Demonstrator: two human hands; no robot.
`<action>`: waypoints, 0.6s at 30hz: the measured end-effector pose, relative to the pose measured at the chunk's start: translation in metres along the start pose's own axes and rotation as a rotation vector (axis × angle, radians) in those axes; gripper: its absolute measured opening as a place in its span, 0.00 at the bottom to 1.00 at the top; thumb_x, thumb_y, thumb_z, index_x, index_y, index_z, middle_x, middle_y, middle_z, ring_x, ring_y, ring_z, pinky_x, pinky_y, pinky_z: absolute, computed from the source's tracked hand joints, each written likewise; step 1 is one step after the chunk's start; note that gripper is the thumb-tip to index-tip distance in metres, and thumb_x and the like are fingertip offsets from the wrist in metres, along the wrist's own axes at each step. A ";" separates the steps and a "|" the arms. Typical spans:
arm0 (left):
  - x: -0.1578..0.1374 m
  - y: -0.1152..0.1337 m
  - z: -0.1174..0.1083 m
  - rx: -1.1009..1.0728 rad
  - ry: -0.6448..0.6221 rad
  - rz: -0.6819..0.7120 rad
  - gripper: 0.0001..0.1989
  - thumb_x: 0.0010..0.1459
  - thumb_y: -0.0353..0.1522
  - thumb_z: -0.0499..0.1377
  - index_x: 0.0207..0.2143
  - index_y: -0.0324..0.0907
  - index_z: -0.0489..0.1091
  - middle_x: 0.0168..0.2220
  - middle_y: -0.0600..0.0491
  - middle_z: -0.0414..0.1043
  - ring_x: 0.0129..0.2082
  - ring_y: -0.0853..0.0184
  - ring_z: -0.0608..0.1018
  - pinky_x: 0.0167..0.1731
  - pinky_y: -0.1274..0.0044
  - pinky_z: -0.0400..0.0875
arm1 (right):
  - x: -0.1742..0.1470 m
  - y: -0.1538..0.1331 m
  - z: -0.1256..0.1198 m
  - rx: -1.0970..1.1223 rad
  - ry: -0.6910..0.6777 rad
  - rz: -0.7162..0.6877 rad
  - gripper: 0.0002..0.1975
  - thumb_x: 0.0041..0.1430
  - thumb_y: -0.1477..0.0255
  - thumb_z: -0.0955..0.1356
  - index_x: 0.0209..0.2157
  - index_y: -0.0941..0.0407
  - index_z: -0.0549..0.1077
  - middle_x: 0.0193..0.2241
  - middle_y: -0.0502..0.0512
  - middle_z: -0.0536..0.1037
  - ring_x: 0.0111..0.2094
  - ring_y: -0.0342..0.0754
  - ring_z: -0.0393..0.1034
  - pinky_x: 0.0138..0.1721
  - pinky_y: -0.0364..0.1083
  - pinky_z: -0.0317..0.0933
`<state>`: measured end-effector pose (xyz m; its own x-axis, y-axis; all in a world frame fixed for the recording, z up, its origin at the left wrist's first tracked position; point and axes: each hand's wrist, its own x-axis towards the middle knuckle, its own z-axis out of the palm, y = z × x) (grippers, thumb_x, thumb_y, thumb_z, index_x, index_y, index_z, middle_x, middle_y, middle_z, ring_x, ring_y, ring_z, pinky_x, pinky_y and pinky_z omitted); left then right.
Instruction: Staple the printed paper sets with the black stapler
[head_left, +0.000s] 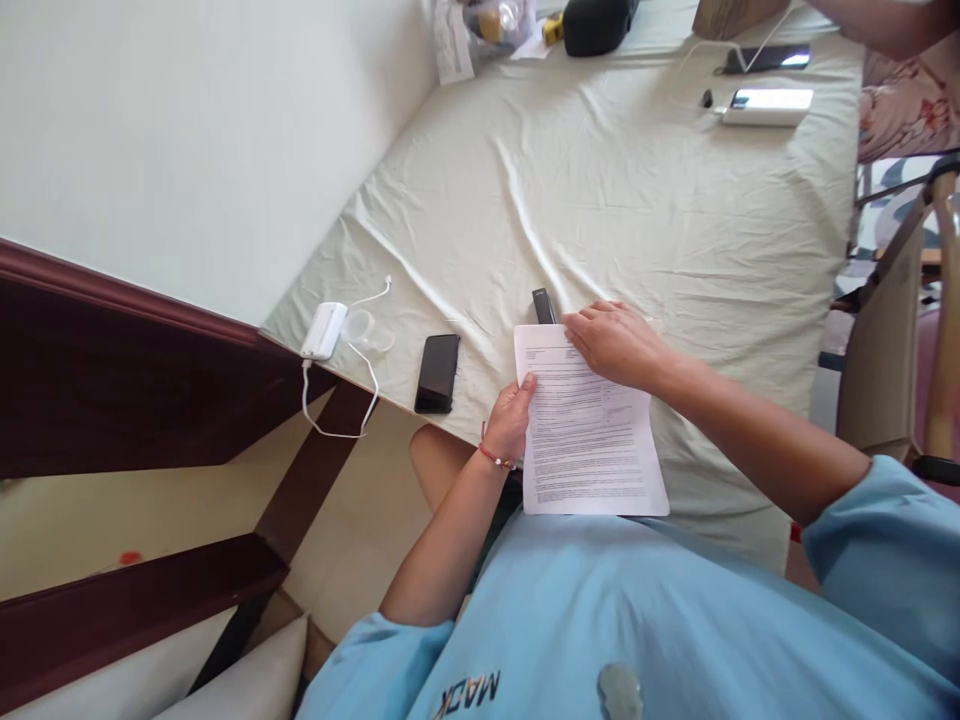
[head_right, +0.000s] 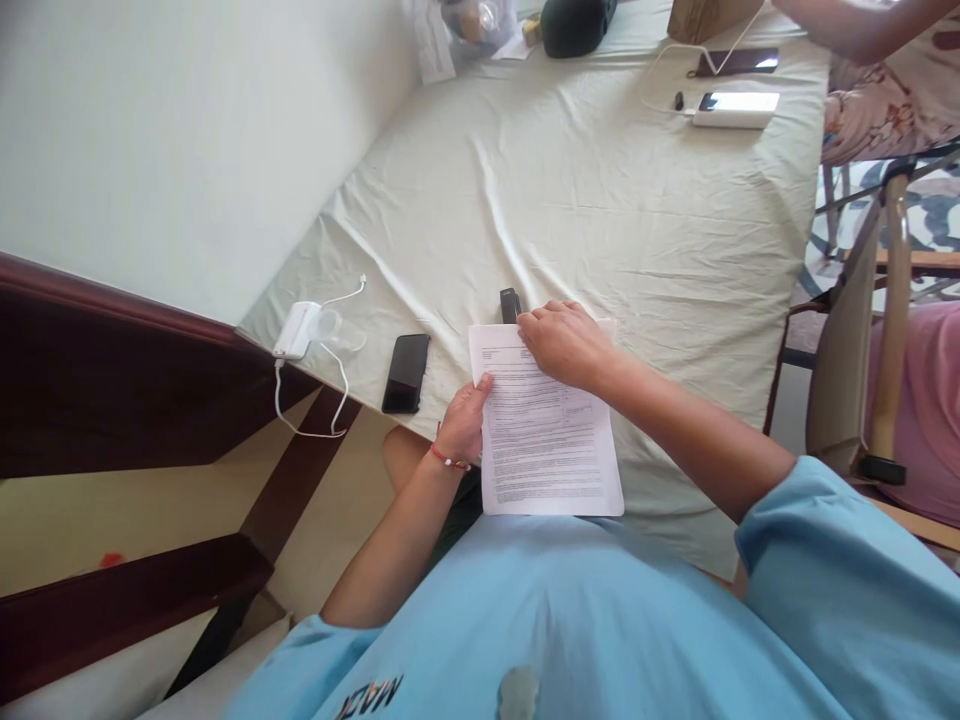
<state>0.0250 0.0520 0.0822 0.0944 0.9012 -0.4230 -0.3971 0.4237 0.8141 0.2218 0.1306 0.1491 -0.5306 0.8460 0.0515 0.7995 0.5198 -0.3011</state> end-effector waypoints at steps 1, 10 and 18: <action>0.002 -0.001 0.000 -0.010 0.015 -0.010 0.27 0.56 0.49 0.72 0.46 0.35 0.79 0.46 0.39 0.85 0.59 0.48 0.81 0.64 0.57 0.73 | 0.003 0.003 0.001 0.011 0.005 0.015 0.21 0.76 0.66 0.56 0.45 0.57 0.79 0.43 0.63 0.84 0.48 0.60 0.75 0.51 0.56 0.62; 0.013 -0.005 -0.001 -0.073 0.255 -0.241 0.13 0.63 0.33 0.68 0.46 0.34 0.77 0.39 0.41 0.86 0.47 0.52 0.87 0.56 0.59 0.81 | 0.057 0.036 0.018 0.299 -0.426 0.204 0.12 0.66 0.72 0.66 0.34 0.55 0.82 0.38 0.56 0.83 0.39 0.51 0.75 0.37 0.46 0.61; -0.016 -0.024 -0.018 -0.035 0.272 -0.302 0.10 0.64 0.31 0.66 0.46 0.34 0.78 0.38 0.41 0.86 0.42 0.54 0.88 0.53 0.60 0.82 | 0.070 0.023 0.033 0.219 -0.500 0.260 0.12 0.63 0.70 0.69 0.42 0.55 0.85 0.42 0.61 0.84 0.45 0.57 0.78 0.44 0.49 0.66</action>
<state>0.0169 0.0258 0.0623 -0.0312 0.6776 -0.7348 -0.4202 0.6581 0.6247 0.1938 0.1980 0.1147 -0.4360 0.7560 -0.4883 0.8724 0.2218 -0.4356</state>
